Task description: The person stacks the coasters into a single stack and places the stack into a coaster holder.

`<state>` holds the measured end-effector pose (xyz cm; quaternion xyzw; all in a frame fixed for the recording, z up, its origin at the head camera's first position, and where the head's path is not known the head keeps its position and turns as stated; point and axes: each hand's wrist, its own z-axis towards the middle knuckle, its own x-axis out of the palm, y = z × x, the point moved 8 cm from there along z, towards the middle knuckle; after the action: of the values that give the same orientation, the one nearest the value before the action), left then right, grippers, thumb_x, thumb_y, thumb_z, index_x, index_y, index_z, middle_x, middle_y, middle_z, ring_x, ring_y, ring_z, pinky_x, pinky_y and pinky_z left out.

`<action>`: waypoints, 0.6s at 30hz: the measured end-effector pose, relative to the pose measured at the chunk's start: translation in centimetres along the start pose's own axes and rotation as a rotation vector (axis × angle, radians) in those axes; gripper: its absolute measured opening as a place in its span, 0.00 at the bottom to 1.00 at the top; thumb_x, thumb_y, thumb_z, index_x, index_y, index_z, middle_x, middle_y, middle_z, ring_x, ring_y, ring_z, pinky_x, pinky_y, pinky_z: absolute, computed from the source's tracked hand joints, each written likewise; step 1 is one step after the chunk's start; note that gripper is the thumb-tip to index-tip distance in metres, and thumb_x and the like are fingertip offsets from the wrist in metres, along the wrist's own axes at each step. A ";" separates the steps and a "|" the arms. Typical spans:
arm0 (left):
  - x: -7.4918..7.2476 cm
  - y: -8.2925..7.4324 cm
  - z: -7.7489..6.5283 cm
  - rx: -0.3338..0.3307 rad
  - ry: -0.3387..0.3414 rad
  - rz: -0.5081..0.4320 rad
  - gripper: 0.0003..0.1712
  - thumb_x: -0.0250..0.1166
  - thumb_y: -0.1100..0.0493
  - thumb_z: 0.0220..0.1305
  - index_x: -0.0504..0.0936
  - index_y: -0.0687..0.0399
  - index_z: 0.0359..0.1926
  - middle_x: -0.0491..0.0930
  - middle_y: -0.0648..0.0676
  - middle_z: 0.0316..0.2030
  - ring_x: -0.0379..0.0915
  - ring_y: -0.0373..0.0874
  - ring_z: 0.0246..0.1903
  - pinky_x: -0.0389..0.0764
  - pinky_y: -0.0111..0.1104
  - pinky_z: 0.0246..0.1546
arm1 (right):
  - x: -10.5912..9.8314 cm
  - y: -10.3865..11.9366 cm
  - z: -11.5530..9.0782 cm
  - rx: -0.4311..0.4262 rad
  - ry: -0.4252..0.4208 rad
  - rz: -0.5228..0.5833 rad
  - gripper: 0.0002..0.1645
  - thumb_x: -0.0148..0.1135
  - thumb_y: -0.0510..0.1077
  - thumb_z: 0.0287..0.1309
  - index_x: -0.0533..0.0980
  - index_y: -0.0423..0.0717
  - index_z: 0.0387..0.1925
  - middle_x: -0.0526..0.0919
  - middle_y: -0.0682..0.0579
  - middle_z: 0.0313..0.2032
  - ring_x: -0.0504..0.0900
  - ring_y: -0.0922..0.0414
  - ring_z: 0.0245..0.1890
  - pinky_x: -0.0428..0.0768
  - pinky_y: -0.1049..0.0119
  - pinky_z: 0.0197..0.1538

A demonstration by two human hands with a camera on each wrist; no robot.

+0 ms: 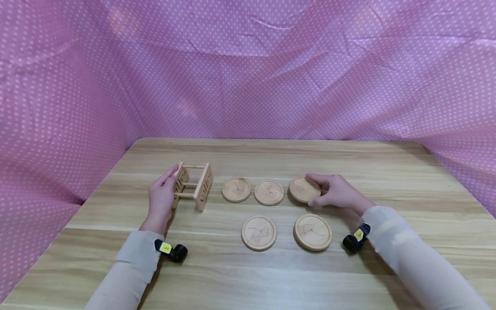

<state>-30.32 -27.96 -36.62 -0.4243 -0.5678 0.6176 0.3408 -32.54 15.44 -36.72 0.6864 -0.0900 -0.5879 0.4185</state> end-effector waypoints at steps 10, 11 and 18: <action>0.0 0.0 0.0 0.014 -0.005 -0.002 0.21 0.49 0.57 0.68 0.72 0.47 0.60 0.65 0.45 0.64 0.56 0.40 0.65 0.61 0.33 0.66 | 0.3 0.7 -0.8 -0.050 0.033 0.084 0.53 0.78 0.51 0.34 0.64 0.37 0.63 0.68 0.41 0.62 0.70 0.45 0.60 0.69 0.55 0.60; 0.0 0.0 0.0 0.015 -0.005 0.000 0.21 0.49 0.57 0.68 0.72 0.46 0.60 0.65 0.46 0.64 0.56 0.40 0.65 0.61 0.33 0.66 | 0.3 0.7 -0.8 -0.054 0.034 0.084 0.53 0.78 0.50 0.33 0.65 0.38 0.63 0.69 0.41 0.61 0.70 0.46 0.59 0.70 0.55 0.60; 0.0 0.0 -0.2 0.015 -0.004 -0.015 0.21 0.49 0.58 0.68 0.72 0.48 0.60 0.65 0.47 0.64 0.58 0.42 0.65 0.62 0.34 0.65 | 0.3 1.1 -1.3 -0.075 0.047 0.087 0.50 0.78 0.46 0.32 0.67 0.39 0.61 0.71 0.44 0.60 0.71 0.47 0.59 0.68 0.52 0.62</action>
<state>-30.16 -27.88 -36.60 -0.4162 -0.5670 0.6200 0.3477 -30.86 15.17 -36.30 0.6792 -0.0878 -0.5559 0.4711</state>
